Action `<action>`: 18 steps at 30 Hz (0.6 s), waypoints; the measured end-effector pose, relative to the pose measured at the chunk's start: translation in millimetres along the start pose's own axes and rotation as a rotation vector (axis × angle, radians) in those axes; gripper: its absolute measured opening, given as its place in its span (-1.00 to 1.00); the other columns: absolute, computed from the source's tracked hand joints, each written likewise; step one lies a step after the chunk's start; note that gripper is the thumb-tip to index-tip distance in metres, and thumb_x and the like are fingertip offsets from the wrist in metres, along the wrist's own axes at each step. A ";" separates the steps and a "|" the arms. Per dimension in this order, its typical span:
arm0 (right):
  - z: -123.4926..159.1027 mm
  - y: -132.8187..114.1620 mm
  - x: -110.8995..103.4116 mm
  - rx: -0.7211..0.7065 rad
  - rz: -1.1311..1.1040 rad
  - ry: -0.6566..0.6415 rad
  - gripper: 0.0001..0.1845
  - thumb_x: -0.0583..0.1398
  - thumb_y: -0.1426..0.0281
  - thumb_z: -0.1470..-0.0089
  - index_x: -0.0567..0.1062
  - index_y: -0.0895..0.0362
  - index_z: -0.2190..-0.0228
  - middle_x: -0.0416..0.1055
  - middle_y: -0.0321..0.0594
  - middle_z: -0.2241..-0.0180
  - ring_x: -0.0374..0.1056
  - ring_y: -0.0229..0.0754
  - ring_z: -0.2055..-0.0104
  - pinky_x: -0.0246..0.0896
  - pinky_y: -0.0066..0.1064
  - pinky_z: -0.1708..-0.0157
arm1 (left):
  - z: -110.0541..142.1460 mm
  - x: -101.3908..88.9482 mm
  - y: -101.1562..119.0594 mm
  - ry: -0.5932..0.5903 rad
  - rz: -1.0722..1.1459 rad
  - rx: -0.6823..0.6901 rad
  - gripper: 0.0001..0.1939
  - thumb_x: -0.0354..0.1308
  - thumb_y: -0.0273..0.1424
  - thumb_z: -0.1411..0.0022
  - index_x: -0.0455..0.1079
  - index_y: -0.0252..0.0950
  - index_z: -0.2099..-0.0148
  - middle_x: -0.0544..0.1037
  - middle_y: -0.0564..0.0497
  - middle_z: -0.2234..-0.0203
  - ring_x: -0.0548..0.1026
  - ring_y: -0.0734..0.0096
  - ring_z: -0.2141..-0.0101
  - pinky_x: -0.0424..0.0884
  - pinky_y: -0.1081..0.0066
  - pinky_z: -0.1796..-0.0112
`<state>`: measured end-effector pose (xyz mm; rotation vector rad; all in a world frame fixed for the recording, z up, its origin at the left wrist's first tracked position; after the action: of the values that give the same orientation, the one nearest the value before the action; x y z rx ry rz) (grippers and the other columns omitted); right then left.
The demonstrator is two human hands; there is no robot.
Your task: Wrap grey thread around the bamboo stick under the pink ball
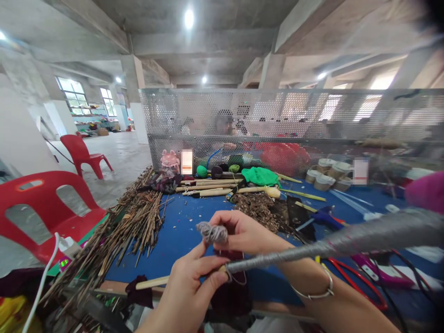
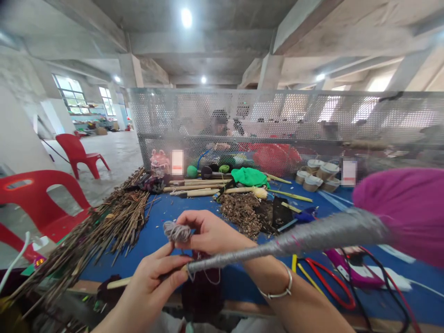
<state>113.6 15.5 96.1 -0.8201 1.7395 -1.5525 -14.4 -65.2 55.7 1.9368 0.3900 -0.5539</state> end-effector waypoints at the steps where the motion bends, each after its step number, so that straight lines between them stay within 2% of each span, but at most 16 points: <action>1: -0.8 1.1 3.3 0.004 0.023 -0.020 -0.75 0.31 0.35 0.10 0.39 0.20 0.39 0.41 -0.31 0.45 0.30 -0.40 0.47 0.21 -0.59 0.51 | -0.4 1.7 2.1 -0.023 0.033 0.009 -0.78 0.06 -0.37 -0.20 0.52 -0.14 0.16 0.56 -0.04 0.22 0.49 0.32 0.16 0.37 0.49 0.18; 3: -3.6 6.0 5.8 0.026 -0.010 -0.065 -0.73 0.32 0.37 0.13 0.38 0.20 0.39 0.43 -0.28 0.42 0.32 -0.39 0.45 0.23 -0.59 0.50 | -0.2 4.1 4.1 -0.048 0.064 0.018 -0.78 0.05 -0.40 -0.21 0.52 -0.16 0.18 0.58 0.01 0.39 0.52 0.41 0.34 0.38 0.54 0.30; 6: -10.7 14.5 -8.3 0.013 -0.192 -0.026 -0.69 0.30 0.32 0.10 0.29 0.15 0.38 0.46 -0.27 0.43 0.33 -0.38 0.54 0.11 -0.65 0.70 | 2.9 3.4 0.8 -0.025 0.032 0.002 -0.78 0.06 -0.41 -0.20 0.51 -0.17 0.17 0.59 0.04 0.44 0.52 0.43 0.41 0.36 0.56 0.36; 9: -17.0 22.4 -43.6 -0.024 -0.284 0.142 -0.67 0.30 0.32 0.11 0.25 0.12 0.37 0.47 -0.25 0.46 0.37 -0.31 0.55 0.03 -0.67 0.79 | 8.7 -0.6 -4.5 -0.008 -0.007 0.013 -0.78 0.06 -0.39 -0.20 0.49 -0.17 0.15 0.60 0.04 0.38 0.53 0.43 0.37 0.36 0.57 0.33; 12: -19.6 33.5 -84.1 0.020 -0.308 0.255 -0.66 0.31 0.37 0.15 0.30 0.14 0.33 0.45 -0.25 0.49 0.34 -0.35 0.59 -0.02 -0.69 0.80 | 14.2 -4.0 -7.7 -0.020 -0.045 0.028 -0.78 0.04 -0.36 -0.22 0.47 -0.17 0.14 0.59 0.05 0.40 0.52 0.46 0.38 0.35 0.58 0.35; 14: -18.9 41.6 -112.8 0.003 -0.379 0.411 -0.71 0.29 0.43 0.14 0.31 0.12 0.35 0.42 -0.32 0.51 0.23 -0.43 0.66 -0.10 -0.72 0.81 | 16.4 -5.1 -8.8 -0.017 -0.064 0.028 -0.78 0.03 -0.36 -0.22 0.46 -0.16 0.14 0.59 0.06 0.41 0.51 0.48 0.40 0.35 0.58 0.36; 18: -5.1 52.4 -171.3 -0.048 -0.296 0.909 -0.87 0.16 0.49 0.02 0.24 0.10 0.45 0.30 -0.39 0.62 0.12 -0.44 0.72 -0.13 -0.69 0.81 | 16.4 -5.7 -12.8 0.014 -0.076 0.000 -0.78 0.03 -0.36 -0.23 0.46 -0.15 0.13 0.59 0.07 0.38 0.51 0.49 0.38 0.35 0.58 0.34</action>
<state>208.7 161.8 55.6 -0.4033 2.3452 -2.3202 -28.9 -75.0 43.2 1.9332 0.4743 -0.5894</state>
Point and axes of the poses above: each hand's wrist, its own z-axis away from the middle knuckle, its own x-axis out of the palm, y = z × x, the point moved 3 cm from there along -z, towards the middle knuckle
